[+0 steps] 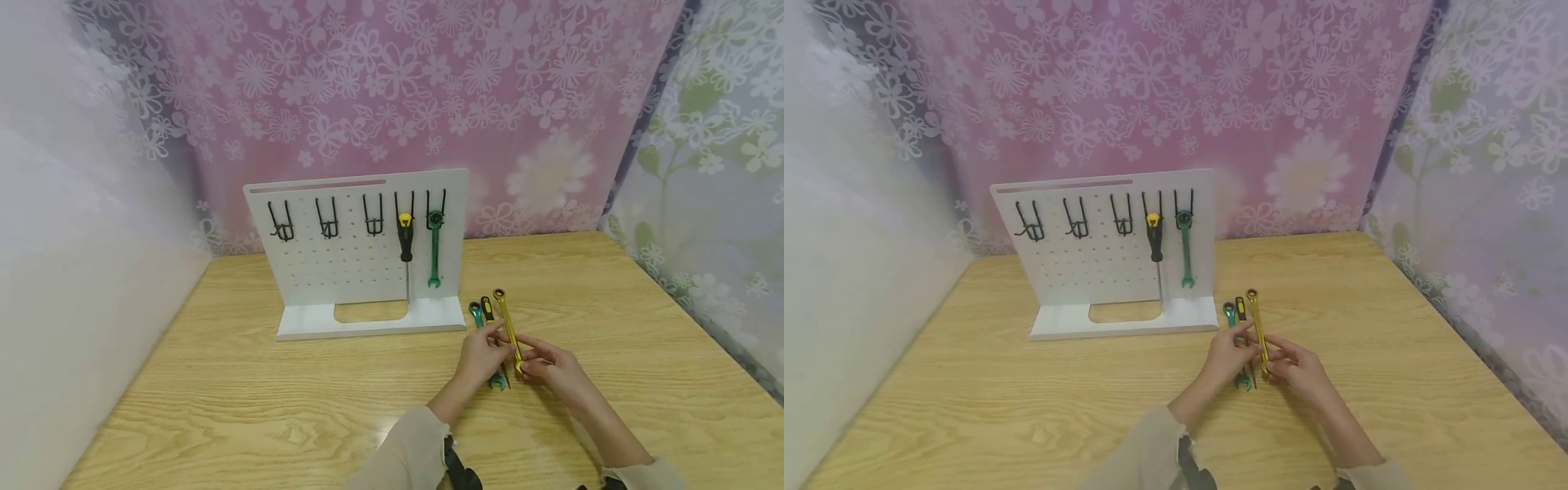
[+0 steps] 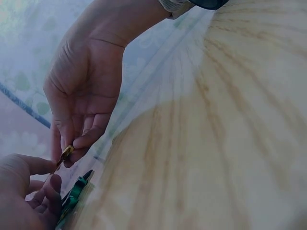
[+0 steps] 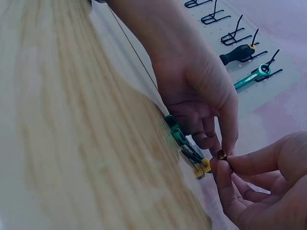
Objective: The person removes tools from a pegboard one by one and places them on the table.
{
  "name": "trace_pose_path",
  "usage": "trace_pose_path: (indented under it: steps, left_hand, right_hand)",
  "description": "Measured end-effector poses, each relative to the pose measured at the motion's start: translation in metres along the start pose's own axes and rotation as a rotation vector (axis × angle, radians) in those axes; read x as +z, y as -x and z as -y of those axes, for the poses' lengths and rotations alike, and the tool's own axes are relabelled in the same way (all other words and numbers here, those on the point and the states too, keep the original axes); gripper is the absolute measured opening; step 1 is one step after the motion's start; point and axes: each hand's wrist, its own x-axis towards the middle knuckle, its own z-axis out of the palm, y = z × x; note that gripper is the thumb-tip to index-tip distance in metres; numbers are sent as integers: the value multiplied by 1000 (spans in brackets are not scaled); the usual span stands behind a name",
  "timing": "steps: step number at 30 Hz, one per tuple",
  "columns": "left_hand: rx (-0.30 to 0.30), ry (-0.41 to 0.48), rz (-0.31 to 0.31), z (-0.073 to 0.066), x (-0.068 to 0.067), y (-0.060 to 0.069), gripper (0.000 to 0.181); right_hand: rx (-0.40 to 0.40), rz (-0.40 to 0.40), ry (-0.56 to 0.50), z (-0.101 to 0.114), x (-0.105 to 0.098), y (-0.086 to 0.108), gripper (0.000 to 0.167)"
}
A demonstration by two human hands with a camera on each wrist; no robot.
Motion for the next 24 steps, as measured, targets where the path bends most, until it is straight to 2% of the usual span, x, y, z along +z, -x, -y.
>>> trace_pose_path:
  steps: [7,24]
  left_hand:
    - [20,-119,8,-1,-2,-1,42]
    - [7,-325,52,-1,-3,-1,40]
  right_hand:
    - [13,18,3,1,1,0,51]
    - [54,30,10,1,3,0,50]
